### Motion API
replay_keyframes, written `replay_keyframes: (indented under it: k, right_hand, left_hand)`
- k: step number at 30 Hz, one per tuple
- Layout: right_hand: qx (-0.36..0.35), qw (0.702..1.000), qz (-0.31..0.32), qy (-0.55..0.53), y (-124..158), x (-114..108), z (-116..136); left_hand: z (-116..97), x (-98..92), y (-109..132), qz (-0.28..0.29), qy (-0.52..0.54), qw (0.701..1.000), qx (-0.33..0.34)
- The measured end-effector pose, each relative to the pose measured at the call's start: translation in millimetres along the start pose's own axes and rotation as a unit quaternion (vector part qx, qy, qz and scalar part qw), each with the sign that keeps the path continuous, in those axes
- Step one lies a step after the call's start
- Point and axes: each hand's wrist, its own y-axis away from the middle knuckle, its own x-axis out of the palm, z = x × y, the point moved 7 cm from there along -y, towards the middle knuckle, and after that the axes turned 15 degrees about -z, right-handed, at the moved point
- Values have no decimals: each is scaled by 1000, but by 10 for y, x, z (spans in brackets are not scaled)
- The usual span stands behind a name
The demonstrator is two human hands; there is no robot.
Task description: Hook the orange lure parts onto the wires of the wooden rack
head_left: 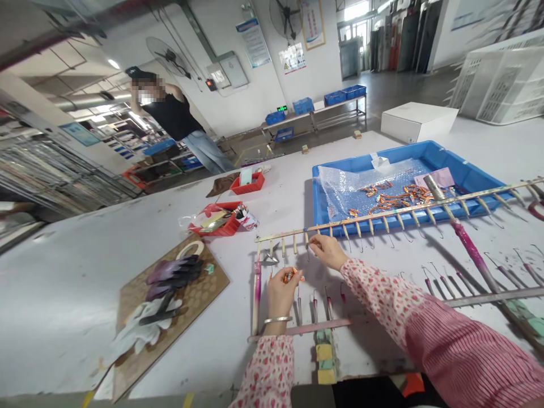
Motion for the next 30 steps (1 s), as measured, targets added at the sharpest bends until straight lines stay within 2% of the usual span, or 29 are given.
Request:
replay_keyframes:
  k: [4,7,9,11,18,22,25,28,29,30]
  right_hand:
    - [-9,996,84,25,-237,248,-65]
    - [81,988,121,-42,-250,389,-189]
    - [127,981,116,-94,-238,423,-260]
    - [138,977,105,-125,-234,427,-303]
    - [109,983,102,-105,-241,421,-351]
    - [96,986,111,-73,-244,413,-314]
    - [45,993,106,-21,-232,297,-182]
    - [-65,996,42,54,-141,-28,79]
    - [-89,993,33,68,-65,-134,158]
    - [-97,991,52,73,40,-202,216]
  left_hand:
    - [-177,105,-108,29,-123,987,102]
    - [-235,197,-150,33,-164,976,142]
    - [-241,249,-165,40,-172,973,149]
    - [-250,289,-170,49,-176,971,155]
    - [-355,310,-133,48,-184,967,169]
    - [-416,348,-43,64,-227,946,224]
    - [-410,357,-4,70,-264,926,263]
    - [-357,335,-24,84,-271,921,266]
    - [-339,329,-36,94,-266,923,263]
    - [-324,325,-48,105,-256,926,257]
